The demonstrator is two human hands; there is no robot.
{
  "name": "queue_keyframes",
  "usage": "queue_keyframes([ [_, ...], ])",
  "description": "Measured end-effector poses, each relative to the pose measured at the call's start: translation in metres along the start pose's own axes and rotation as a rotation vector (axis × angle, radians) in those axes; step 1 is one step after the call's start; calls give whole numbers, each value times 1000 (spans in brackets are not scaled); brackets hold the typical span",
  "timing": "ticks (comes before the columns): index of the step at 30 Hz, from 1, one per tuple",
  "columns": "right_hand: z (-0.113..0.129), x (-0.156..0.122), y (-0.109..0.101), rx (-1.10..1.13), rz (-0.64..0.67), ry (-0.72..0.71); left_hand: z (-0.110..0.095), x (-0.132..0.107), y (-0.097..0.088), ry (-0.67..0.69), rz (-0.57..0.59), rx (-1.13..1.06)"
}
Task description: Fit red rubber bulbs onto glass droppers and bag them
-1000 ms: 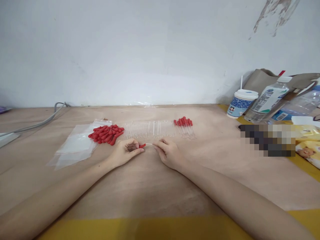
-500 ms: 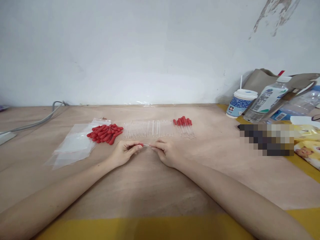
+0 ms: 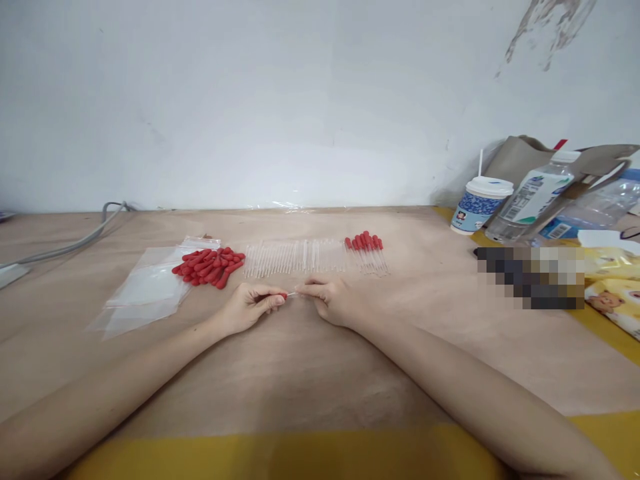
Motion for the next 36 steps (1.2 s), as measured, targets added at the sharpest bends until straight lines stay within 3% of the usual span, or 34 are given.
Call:
queue_keyframes([
  [6, 10, -3, -12, -134, -65, 65, -5, -2, -9, 21, -98, 102],
  [12, 10, -6, -16, -206, 8, 83, -5, -2, -3, -7, -23, 111],
  [16, 8, -9, -9, -290, -4, 101, -4, -3, -2, -14, -36, 112],
  [24, 11, -3, -4, -218, -4, 126, -11, -6, -7, 29, -114, 88],
  [36, 7, 6, 6, -108, 91, 277, -10, -6, -3, 49, -77, 80],
])
Point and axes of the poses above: each hand's wrist, its own x-axis towards the middle knuckle, its own y-axis out of the palm, z = x × y, the point moved 9 cm from there along x, towards the middle knuckle, and after that the axes turned 12 degrees about z, right-handed, at the moved point
